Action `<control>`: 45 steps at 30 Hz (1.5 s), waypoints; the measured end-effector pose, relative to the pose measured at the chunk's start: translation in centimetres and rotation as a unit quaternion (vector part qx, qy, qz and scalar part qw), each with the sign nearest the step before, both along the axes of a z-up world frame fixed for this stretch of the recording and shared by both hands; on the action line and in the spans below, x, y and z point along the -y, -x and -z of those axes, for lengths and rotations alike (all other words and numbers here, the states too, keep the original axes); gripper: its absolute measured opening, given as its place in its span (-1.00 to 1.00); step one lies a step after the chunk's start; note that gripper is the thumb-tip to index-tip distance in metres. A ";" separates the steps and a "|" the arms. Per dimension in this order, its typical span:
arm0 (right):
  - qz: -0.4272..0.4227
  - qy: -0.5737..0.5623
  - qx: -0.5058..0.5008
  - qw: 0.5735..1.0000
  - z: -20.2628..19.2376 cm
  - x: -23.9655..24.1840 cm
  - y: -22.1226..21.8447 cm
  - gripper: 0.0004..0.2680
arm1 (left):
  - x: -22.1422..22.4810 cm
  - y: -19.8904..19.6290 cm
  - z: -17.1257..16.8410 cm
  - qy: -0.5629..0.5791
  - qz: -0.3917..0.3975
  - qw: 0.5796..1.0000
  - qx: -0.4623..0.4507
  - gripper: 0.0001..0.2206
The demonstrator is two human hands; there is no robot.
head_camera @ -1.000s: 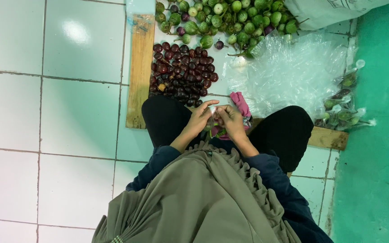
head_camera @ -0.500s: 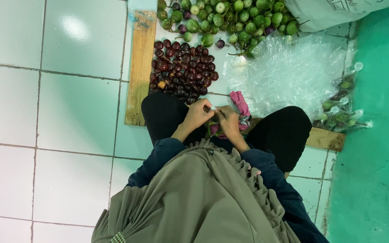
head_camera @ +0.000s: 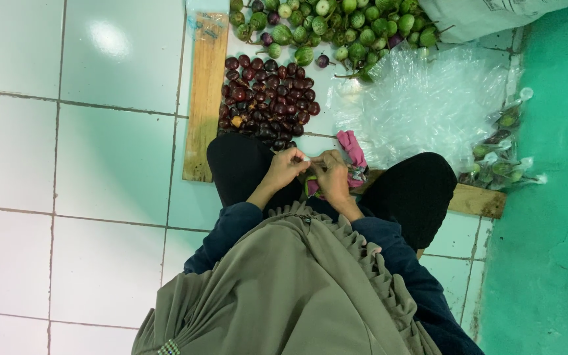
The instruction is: Sorting and packaging small vegetables into plastic bags while sitting on the floor.
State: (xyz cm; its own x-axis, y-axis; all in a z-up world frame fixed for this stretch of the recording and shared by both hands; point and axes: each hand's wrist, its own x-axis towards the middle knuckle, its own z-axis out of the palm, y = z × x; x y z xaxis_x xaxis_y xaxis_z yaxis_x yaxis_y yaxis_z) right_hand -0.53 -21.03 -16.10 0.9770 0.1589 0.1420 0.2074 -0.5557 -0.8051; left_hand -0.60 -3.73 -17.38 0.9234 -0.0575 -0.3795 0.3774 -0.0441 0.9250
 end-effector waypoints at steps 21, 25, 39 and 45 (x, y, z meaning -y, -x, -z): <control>-0.051 0.031 0.106 0.993 -2.3 -0.9 -0.3 -0.48 | -0.7 -0.2 3.6 0.221 -0.046 0.966 -0.129 -0.79; -0.049 0.041 0.105 0.992 -1.2 -0.3 -0.5 -0.49 | -0.7 -0.5 4.5 0.179 -0.010 0.980 -0.088 -0.79; 0.013 0.006 -0.141 0.990 3.5 0.7 -1.3 -0.90 | -0.7 -0.6 2.2 -0.041 0.069 0.996 0.047 -0.79; -0.047 -0.062 -0.134 0.988 -0.5 0.0 -0.9 -0.78 | 0.1 -0.5 4.4 -0.169 0.030 0.984 0.053 -0.86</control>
